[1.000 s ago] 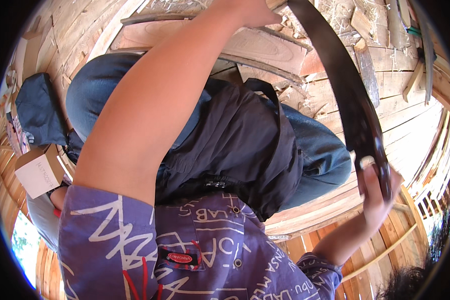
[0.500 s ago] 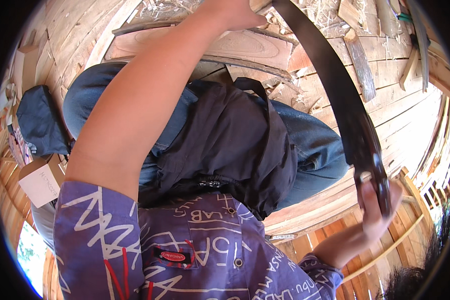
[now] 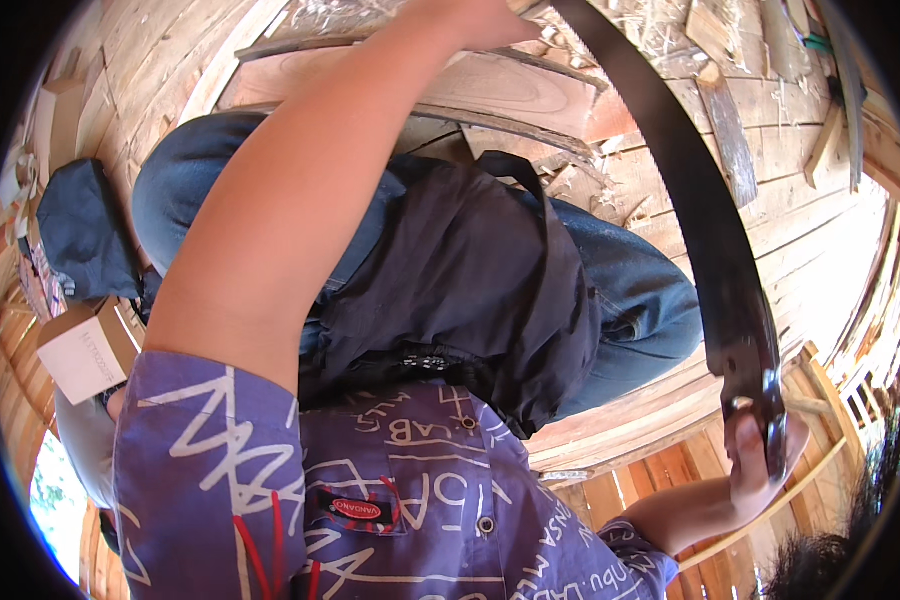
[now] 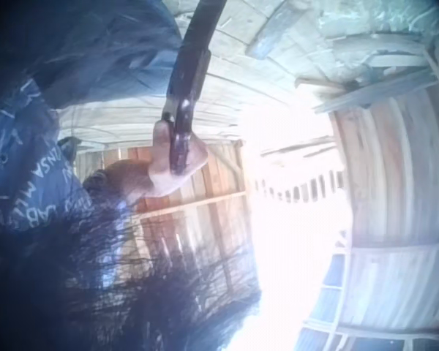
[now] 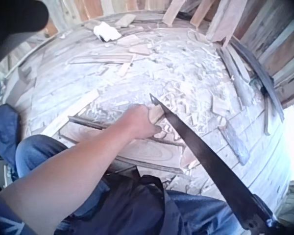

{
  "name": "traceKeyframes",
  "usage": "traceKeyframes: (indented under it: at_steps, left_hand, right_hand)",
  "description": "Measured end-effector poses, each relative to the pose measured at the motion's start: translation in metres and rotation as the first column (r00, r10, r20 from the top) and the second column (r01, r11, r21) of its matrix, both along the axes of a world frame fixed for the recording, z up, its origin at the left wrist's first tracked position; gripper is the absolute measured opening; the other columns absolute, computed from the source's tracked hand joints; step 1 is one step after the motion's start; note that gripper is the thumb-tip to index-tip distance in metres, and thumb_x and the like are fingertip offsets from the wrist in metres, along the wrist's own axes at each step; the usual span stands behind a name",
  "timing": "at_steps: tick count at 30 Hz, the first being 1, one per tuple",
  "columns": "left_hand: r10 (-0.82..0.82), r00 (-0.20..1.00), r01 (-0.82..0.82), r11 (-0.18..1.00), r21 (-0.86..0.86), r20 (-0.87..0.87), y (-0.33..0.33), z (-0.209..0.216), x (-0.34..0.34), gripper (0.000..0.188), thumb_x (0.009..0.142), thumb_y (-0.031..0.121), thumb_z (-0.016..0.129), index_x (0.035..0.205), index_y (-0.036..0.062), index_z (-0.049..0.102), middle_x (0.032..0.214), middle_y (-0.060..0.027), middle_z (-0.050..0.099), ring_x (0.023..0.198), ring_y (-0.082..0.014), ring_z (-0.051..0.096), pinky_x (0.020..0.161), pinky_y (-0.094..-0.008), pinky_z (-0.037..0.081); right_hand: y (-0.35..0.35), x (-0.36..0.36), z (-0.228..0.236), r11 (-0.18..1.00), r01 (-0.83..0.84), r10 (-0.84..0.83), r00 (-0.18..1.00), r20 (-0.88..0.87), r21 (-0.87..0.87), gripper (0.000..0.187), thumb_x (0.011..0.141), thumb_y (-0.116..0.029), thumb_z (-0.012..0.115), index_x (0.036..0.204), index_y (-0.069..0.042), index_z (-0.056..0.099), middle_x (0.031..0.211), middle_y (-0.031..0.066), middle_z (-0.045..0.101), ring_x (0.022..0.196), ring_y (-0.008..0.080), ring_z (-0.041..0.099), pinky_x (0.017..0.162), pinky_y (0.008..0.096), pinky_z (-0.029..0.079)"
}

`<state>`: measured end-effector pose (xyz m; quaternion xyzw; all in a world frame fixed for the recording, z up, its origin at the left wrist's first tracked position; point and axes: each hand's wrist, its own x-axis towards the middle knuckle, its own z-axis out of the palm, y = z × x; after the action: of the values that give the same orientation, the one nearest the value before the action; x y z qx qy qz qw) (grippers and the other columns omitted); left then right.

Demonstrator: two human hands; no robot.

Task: The person saws a piece of wood held by hand while sitting on a floor.

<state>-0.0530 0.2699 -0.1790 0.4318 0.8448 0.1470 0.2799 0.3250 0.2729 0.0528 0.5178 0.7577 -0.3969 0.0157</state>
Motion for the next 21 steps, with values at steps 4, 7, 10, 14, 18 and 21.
traceKeyframes:
  at_steps: [4,7,10,14,18,21]
  left_hand:
    - [-0.02,1.0,0.02,0.999,0.034,0.012,-0.001,0.001,0.004,0.049,0.064,0.035,0.074,0.09,-0.0055,0.067,0.092,-0.0272,0.066,0.089,-0.0385,0.065,0.08,-0.0412,0.052]
    - [-0.037,0.996,0.039,0.999,-0.026,0.078,-0.001,0.005,0.007,0.049,0.065,0.034,0.074,0.092,-0.0056,0.067,0.092,-0.028,0.066,0.089,-0.038,0.065,0.078,-0.0414,0.053]
    - [-0.037,0.997,0.034,0.998,-0.044,-0.062,0.007,0.004,0.007,0.05,0.065,0.035,0.074,0.094,-0.0055,0.067,0.093,-0.0278,0.066,0.089,-0.0373,0.066,0.077,-0.0414,0.053]
    - [-0.12,0.981,0.125,0.992,0.023,-0.15,-0.008,-0.015,0.001,0.058,0.066,0.043,0.072,0.093,-0.0078,0.066,0.087,-0.0267,0.067,0.085,-0.0373,0.066,0.08,-0.0413,0.053]
    - [-0.123,0.986,0.125,0.992,0.016,-0.113,0.003,-0.023,-0.003,0.049,0.068,0.045,0.071,0.081,-0.0024,0.071,0.085,-0.0212,0.069,0.086,-0.0341,0.067,0.082,-0.0398,0.053]
    - [-0.112,0.983,0.111,0.994,-0.014,-0.144,-0.004,-0.02,0.0,0.053,0.069,0.048,0.07,0.084,-0.0026,0.07,0.084,-0.0202,0.069,0.087,-0.0348,0.067,0.082,-0.0404,0.052]
  right_hand:
    - [-0.01,0.009,0.007,1.0,-0.001,0.001,1.0,0.003,0.014,0.037,0.078,-0.031,0.071,0.062,-0.001,0.056,0.051,0.0016,0.044,0.046,0.01,0.036,0.045,0.0303,0.024]
    - [0.0,-0.004,-0.009,1.0,-0.002,0.002,1.0,-0.021,-0.012,0.034,0.077,-0.026,0.072,0.06,-0.002,0.055,0.049,-0.0005,0.043,0.044,0.0072,0.034,0.043,0.0283,0.022]
    - [0.017,-0.052,-0.03,0.991,0.071,-0.083,0.991,-0.104,-0.111,0.029,0.08,-0.016,0.069,0.059,-0.002,0.055,0.049,-0.0027,0.043,0.046,0.0038,0.036,0.043,0.0259,0.022]
    - [0.021,-0.124,-0.086,0.982,0.035,-0.086,0.957,-0.277,-0.183,0.026,0.082,-0.016,0.068,0.064,0.0,0.058,0.051,-0.0024,0.045,0.05,0.0058,0.038,0.044,0.0264,0.027]
    - [0.002,-0.133,-0.124,0.999,0.036,-0.029,0.947,-0.319,0.018,0.023,0.082,-0.013,0.067,0.067,0.002,0.058,0.052,0.0001,0.046,0.05,0.0058,0.038,0.045,0.0285,0.03]
    - [0.0,-0.099,-0.091,0.994,0.113,-0.107,0.96,-0.258,0.008,0.024,0.081,-0.01,0.068,0.064,0.002,0.055,0.05,-0.0003,0.043,0.048,0.0058,0.036,0.044,0.0278,0.028]
